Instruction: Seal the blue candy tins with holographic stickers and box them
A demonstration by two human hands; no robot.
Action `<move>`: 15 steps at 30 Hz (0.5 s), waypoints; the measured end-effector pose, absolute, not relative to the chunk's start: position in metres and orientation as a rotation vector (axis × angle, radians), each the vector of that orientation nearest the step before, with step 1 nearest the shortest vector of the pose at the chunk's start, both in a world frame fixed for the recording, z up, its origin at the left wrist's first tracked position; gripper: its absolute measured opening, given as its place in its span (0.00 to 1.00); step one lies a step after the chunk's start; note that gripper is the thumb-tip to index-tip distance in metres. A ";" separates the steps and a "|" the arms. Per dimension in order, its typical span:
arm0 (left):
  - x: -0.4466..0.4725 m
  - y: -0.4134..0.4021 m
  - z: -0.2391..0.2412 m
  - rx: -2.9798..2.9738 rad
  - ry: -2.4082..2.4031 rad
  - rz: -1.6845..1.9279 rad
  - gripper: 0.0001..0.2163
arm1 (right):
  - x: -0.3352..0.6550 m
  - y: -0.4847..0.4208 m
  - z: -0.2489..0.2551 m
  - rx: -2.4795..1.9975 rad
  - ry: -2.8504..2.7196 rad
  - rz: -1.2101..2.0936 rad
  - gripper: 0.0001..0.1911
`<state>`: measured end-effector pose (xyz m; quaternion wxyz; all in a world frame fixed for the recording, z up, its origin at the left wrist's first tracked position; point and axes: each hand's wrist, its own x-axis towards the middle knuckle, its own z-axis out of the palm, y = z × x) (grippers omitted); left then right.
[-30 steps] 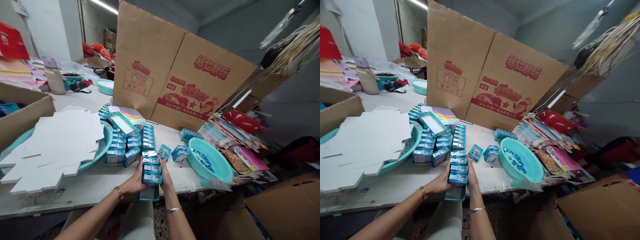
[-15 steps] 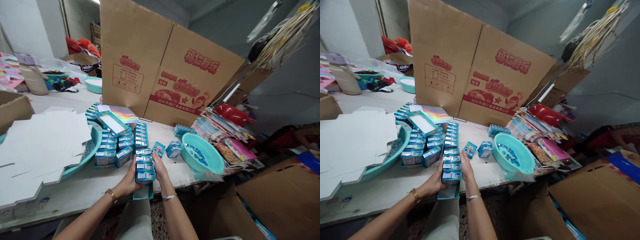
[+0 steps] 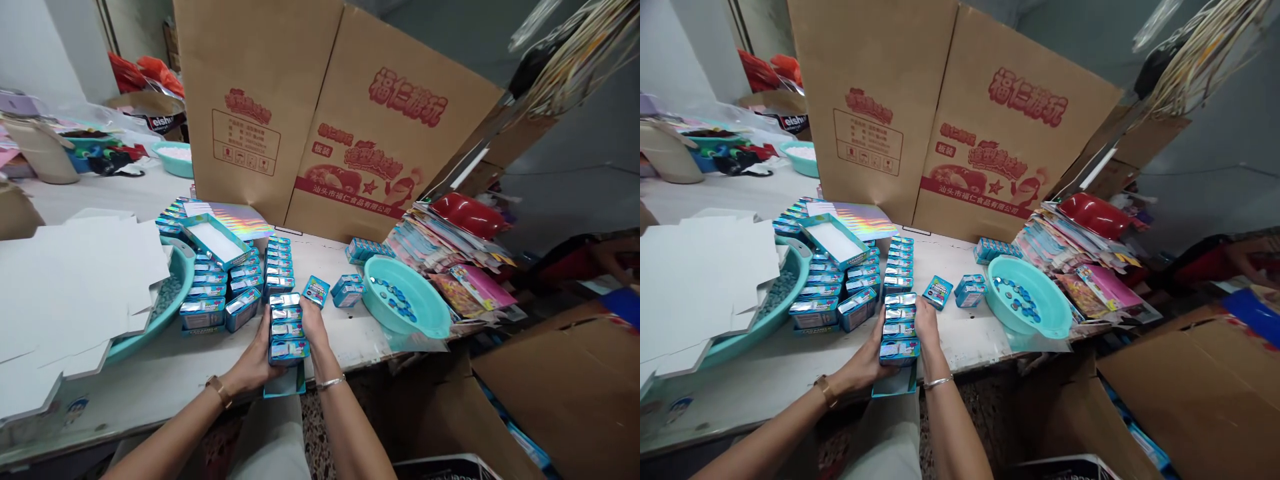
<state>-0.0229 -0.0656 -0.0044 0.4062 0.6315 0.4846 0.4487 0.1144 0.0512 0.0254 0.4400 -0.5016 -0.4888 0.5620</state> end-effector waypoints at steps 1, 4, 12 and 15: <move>-0.023 -0.065 -0.004 1.585 1.210 1.134 0.61 | 0.114 0.053 0.024 -1.255 -1.205 1.392 0.16; -0.024 -0.064 -0.005 1.584 1.209 1.111 0.63 | 0.112 0.059 0.021 -1.266 -1.168 1.379 0.15; -0.022 -0.065 -0.016 1.650 1.320 1.134 0.67 | 0.115 0.057 0.023 -1.250 -1.160 1.451 0.15; -0.020 -0.067 -0.021 1.633 1.331 1.150 0.67 | 0.115 0.057 0.027 -1.243 -1.189 1.535 0.15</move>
